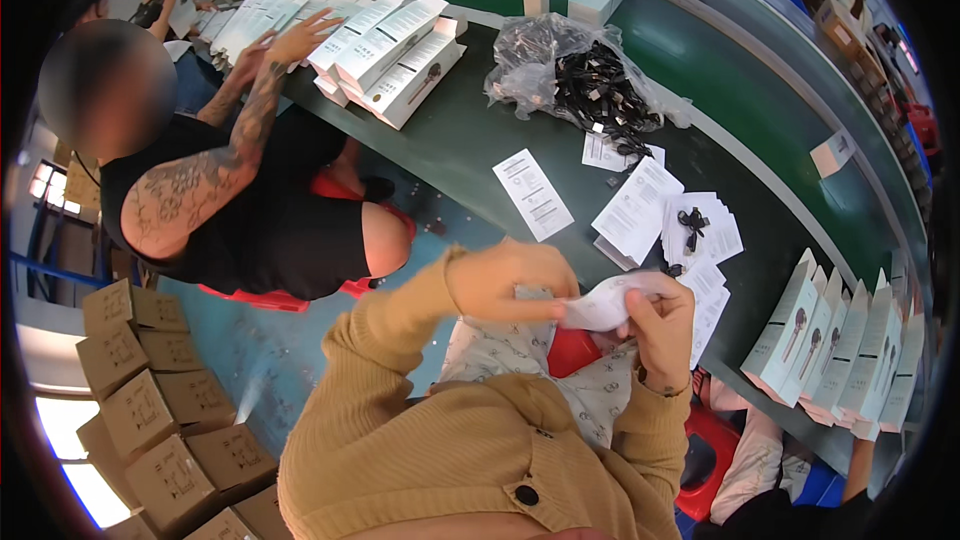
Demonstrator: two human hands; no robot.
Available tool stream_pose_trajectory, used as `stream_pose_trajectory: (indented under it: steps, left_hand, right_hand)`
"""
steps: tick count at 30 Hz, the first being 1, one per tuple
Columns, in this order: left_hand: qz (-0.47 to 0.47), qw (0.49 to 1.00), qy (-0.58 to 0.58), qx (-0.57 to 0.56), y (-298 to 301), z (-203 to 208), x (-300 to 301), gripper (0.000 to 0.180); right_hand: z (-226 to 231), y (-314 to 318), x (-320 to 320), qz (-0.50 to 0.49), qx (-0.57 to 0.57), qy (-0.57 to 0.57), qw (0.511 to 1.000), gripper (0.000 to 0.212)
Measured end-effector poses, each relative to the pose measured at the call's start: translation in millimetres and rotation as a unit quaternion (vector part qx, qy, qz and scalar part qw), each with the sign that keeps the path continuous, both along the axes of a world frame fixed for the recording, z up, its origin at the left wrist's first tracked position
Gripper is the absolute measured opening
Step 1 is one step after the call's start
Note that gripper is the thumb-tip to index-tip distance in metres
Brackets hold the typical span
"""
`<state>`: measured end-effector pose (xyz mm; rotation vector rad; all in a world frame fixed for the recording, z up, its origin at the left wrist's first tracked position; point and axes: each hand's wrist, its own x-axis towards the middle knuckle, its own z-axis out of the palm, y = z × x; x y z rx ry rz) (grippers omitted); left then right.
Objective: Insert a charging cable and a manual into a product box for an electronic device.
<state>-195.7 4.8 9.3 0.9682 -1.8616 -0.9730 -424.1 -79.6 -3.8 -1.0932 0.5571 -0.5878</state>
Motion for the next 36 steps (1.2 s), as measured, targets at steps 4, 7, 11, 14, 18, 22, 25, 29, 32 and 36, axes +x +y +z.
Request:
stream_pose_trajectory:
  steps: [4, 7, 11, 14, 18, 22, 25, 29, 32, 36]
  left_hand:
    - [0.363, 0.897, -0.215, -0.134, -34, 9, 89, 0.038]
    - [0.517, 0.708, -0.431, -0.212, -63, -18, 192, 0.048]
    - [0.563, 0.641, -0.521, 0.035, -67, -26, 211, 0.058]
    - [0.564, 0.606, -0.560, 0.020, -69, -34, 192, 0.067]
    - [0.579, 0.662, -0.475, 0.020, -36, -29, 164, 0.080]
    - [0.529, 0.821, -0.215, 0.011, 11, -12, 123, 0.078]
    - [0.379, 0.916, 0.125, 0.028, 32, -9, 75, 0.076]
    - [0.255, 0.928, 0.200, 0.181, 48, -5, 19, 0.083]
    - [0.218, 0.947, 0.167, 0.169, 42, -12, -5, 0.087]
    - [0.169, 0.963, 0.127, 0.169, 39, -25, -19, 0.089]
  right_hand:
    - [2, 3, -6, -0.073, -0.031, 0.041, 0.996, 0.017]
    - [-3, 3, -11, -0.089, -0.035, 0.054, 0.994, 0.016]
    - [-9, 9, -21, -0.114, -0.041, 0.095, 0.988, 0.015]
    - [-13, 11, -34, -0.119, -0.054, 0.077, 0.988, 0.015]
    - [5, 11, -39, -0.147, -0.074, 0.076, 0.983, 0.015]
    - [16, 6, -53, -0.187, -0.144, 0.052, 0.970, 0.012]
    - [33, 5, -50, -0.254, -0.194, 0.010, 0.947, 0.010]
    - [61, -2, -41, -0.253, -0.258, -0.050, 0.931, 0.011]
    - [79, -7, -34, -0.256, -0.301, -0.019, 0.918, 0.015]
    - [81, -15, -35, -0.177, -0.383, 0.027, 0.906, 0.024]
